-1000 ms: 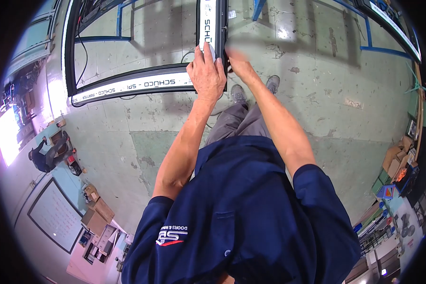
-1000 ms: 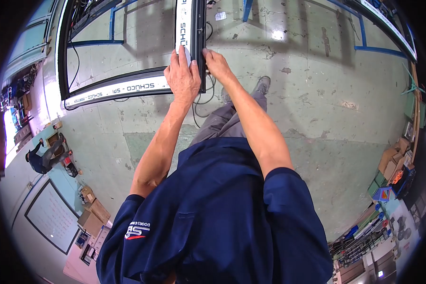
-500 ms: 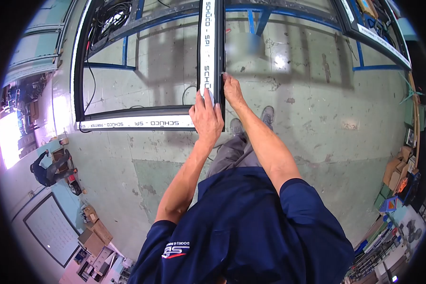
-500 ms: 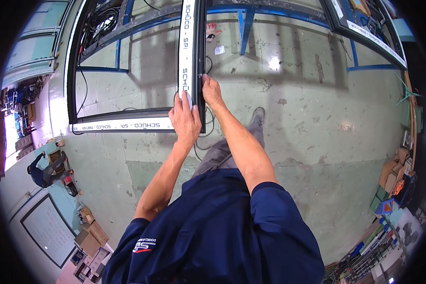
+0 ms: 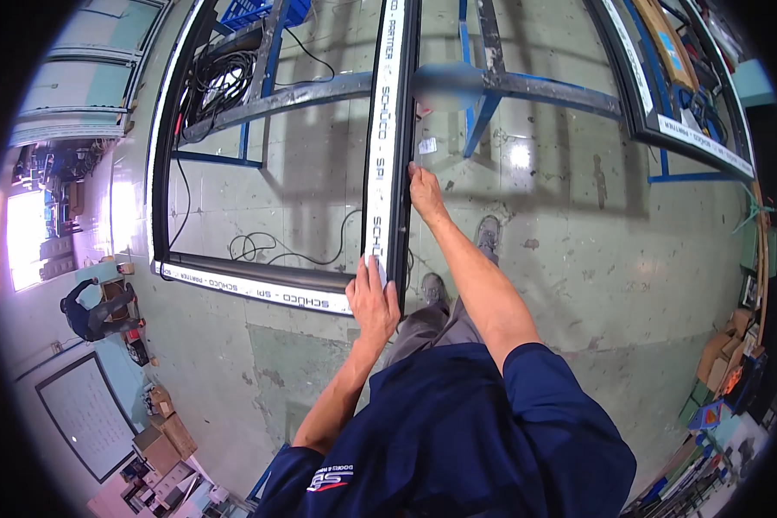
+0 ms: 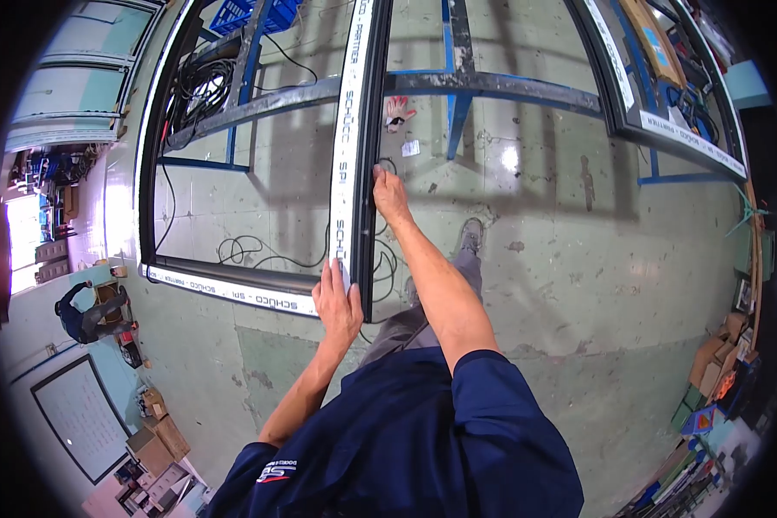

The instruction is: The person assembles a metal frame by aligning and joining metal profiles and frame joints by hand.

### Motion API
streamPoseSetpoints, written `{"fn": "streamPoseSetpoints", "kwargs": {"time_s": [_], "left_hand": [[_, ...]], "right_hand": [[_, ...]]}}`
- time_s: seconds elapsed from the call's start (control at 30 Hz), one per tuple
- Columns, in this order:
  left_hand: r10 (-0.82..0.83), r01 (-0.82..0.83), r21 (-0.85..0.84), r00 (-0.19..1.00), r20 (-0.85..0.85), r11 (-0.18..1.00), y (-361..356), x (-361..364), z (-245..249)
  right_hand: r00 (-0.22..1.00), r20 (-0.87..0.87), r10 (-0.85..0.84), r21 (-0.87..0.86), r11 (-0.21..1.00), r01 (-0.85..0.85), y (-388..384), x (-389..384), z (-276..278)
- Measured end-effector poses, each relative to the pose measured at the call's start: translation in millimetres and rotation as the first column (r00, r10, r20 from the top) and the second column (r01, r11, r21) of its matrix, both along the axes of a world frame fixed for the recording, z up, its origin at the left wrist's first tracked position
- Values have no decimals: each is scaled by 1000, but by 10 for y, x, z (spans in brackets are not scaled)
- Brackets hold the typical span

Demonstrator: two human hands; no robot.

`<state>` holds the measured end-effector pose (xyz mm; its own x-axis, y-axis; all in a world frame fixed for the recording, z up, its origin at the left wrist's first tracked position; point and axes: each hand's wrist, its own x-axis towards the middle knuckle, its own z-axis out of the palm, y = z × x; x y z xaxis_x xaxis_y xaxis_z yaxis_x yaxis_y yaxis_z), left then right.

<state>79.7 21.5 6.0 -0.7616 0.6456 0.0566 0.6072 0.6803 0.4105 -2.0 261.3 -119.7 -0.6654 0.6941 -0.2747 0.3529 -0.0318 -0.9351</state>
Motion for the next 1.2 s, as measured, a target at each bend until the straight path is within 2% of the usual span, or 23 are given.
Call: {"fn": "streamPoseSetpoints", "kwargs": {"time_s": [0.1,0.23,0.33,0.4,0.43,0.53,0.63,0.73,0.77,0.87,1.0,1.03,1.13,1.2], "left_hand": [[30,-30,11,999,32,999,20,-3,-11],[45,-41,-84,998,49,996,21,-11,-19],[37,-32,-102,998,44,994,59,-24,18],[63,-56,-136,997,47,989,85,-11,24],[68,-63,-141,997,36,988,107,-19,30],[104,-98,-129,994,39,987,147,-37,61],[168,-161,-86,982,84,983,253,-64,125],[341,-318,-130,909,239,939,395,-181,118],[394,-397,-47,878,272,917,480,-239,40],[334,-334,-12,939,78,942,1022,-573,44],[284,-282,52,958,-47,958,1806,-1283,-28],[260,-257,78,965,-24,963,1972,-1485,-63],[214,-216,106,976,22,971,2405,-1952,-94],[224,-225,83,974,27,971,2642,-2188,-139]], "right_hand": [[999,3,34,-10,999,-34,315,-242,-29],[996,22,88,-105,991,-85,738,-545,7],[991,11,133,40,990,-133,1074,-784,-7],[988,43,145,-309,943,-125,1206,-798,159],[980,32,197,-347,922,-174,1227,-734,187],[926,52,375,-277,896,-347,1036,-451,120],[961,24,277,-123,954,-272,965,-376,181],[937,211,278,138,941,-310,1188,-546,462],[929,246,278,180,928,-325,1301,-637,582],[903,306,302,313,863,-395,1650,-946,606],[776,472,418,275,767,-580,2078,-1365,736],[787,469,401,282,777,-563,2137,-1452,757],[813,461,356,459,688,-562,2310,-1658,710],[779,466,420,217,799,-560,2418,-1740,829]]}}
